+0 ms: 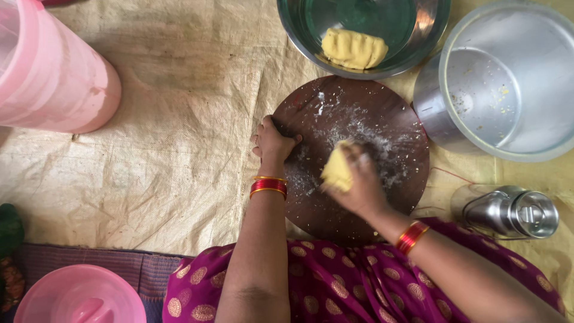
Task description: The person kneads a yellow dough on a round wooden board using both hands. They repeatedly press, fold, and gather the dough, occasionally adding a small amount of liquid from a metal container to adjust consistency.
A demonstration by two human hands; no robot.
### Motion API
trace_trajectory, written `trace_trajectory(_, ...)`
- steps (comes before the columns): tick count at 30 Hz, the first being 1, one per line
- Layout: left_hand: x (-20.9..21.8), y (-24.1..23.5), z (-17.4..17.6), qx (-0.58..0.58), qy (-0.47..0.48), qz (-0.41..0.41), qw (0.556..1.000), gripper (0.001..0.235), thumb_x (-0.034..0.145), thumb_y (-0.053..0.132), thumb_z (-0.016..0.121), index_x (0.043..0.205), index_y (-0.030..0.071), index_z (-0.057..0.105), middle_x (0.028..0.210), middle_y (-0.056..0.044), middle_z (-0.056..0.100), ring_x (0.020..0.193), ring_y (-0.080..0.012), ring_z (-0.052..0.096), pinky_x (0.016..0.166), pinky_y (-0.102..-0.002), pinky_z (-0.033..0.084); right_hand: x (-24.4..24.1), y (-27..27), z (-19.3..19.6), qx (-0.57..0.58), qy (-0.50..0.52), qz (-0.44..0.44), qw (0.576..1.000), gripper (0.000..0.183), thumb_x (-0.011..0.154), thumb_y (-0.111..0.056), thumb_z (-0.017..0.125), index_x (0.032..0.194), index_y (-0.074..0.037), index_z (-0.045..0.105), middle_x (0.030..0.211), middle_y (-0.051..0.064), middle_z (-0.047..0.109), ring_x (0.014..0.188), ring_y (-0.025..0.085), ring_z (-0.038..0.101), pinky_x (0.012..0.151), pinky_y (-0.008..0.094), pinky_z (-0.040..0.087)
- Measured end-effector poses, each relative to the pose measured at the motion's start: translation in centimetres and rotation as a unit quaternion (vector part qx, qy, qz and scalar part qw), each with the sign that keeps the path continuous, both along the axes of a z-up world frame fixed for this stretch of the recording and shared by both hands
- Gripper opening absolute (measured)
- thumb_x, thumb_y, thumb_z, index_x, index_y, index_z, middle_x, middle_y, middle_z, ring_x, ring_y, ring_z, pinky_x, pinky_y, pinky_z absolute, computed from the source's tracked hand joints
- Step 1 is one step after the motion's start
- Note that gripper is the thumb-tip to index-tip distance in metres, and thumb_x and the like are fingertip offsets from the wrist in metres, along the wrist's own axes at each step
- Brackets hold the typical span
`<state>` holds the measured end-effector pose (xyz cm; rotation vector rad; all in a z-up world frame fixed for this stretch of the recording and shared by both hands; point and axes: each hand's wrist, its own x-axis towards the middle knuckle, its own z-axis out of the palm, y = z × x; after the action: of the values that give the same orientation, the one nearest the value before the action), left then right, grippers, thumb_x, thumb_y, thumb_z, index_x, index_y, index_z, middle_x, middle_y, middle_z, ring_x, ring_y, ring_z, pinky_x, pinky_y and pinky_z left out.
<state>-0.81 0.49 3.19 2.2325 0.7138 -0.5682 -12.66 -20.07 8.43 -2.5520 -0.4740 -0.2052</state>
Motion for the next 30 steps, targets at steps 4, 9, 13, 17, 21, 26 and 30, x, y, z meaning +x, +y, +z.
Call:
trace_trajectory(4, 0.2, -0.2, -0.9, 0.002, 0.009, -0.022, 1.0, 0.102, 0.066, 0.036, 0.092, 0.148, 0.021, 0.032, 0.151, -0.01, 0.038, 0.143, -0.0383, 0.028, 0.111, -0.058, 0.029, 0.3, 3.0, 0.2, -0.135, -0.114, 0.064, 0.982, 0.078, 0.078, -0.056, 0.076, 0.125, 0.003, 0.058, 0.125, 0.025, 0.052, 0.12, 0.04, 0.052, 0.105, 0.052, 0.048)
trace_trajectory(9, 0.4, 0.3, -3.5, 0.003, -0.049, 0.003, 0.999, 0.073, 0.086, 0.044, 0.077, 0.145, 0.024, 0.039, 0.151, -0.011, 0.043, 0.14, -0.0414, 0.035, 0.11, -0.062, 0.031, 3.8, 5.5, -1.1, -0.288, 0.033, 0.038, 0.956, 0.035, 0.093, -0.044, 0.068, 0.11, -0.014, 0.068, 0.113, 0.012, 0.061, 0.106, 0.032, 0.061, 0.084, 0.046, 0.056)
trace_trajectory(13, 0.2, 0.9, -4.7, -0.006, -0.056, 0.002, 0.998, 0.078, 0.078, 0.038, 0.081, 0.143, 0.026, 0.04, 0.147, -0.01, 0.046, 0.138, -0.0368, 0.04, 0.108, -0.059, 0.034, 7.5, 6.5, -0.7, -0.329, 0.088, 0.025, 0.94, 0.05, 0.074, -0.057, 0.069, 0.105, -0.018, 0.068, 0.109, 0.012, 0.063, 0.087, 0.028, 0.064, 0.064, 0.04, 0.056)
trace_trajectory(17, 0.0, 0.8, -3.9, -0.004, -0.033, 0.011, 0.999, 0.081, 0.074, 0.034, 0.085, 0.143, 0.025, 0.042, 0.143, -0.008, 0.051, 0.137, -0.0347, 0.041, 0.108, -0.058, 0.037, 10.5, 6.3, 0.5, -0.277, 0.213, 0.003, 0.937, 0.052, 0.095, -0.065, 0.057, 0.112, -0.016, 0.065, 0.106, 0.011, 0.063, 0.086, 0.022, 0.065, 0.069, 0.039, 0.055)
trace_trajectory(21, 0.0, 0.6, -3.1, -0.003, -0.044, 0.038, 0.998, 0.079, 0.074, 0.034, 0.087, 0.141, 0.026, 0.045, 0.141, -0.008, 0.052, 0.137, -0.0334, 0.042, 0.108, -0.057, 0.037, 8.7, 1.2, 1.6, -0.128, 0.176, 0.15, 0.964, 0.059, 0.088, -0.066, 0.056, 0.115, -0.014, 0.063, 0.12, 0.013, 0.061, 0.107, 0.025, 0.06, 0.089, 0.043, 0.052)
trace_trajectory(26, 0.0, 0.3, -2.7, -0.009, -0.042, 0.049, 0.998, 0.077, 0.075, 0.032, 0.086, 0.14, 0.027, 0.045, 0.139, -0.01, 0.052, 0.135, -0.0331, 0.044, 0.108, -0.055, 0.036, -1.2, -10.2, 0.9, -0.232, 0.075, 0.289, 0.926, 0.061, 0.089, -0.059, 0.052, 0.142, -0.03, 0.051, 0.145, 0.015, 0.048, 0.139, 0.034, 0.033, 0.115, 0.065, 0.011)
trace_trajectory(30, -0.8, 0.0, -2.7, -0.027, -0.086, 0.067, 0.994, 0.086, 0.074, 0.028, 0.086, 0.145, 0.028, 0.037, 0.14, -0.012, 0.052, 0.133, -0.0324, 0.048, 0.11, -0.055, 0.033, -2.8, -13.5, -1.1, -0.147, 0.171, 0.204, 0.953, 0.011, 0.097, -0.05, 0.062, 0.103, -0.043, 0.068, 0.132, -0.005, 0.071, 0.146, 0.025, 0.045, 0.117, 0.067, 0.0)
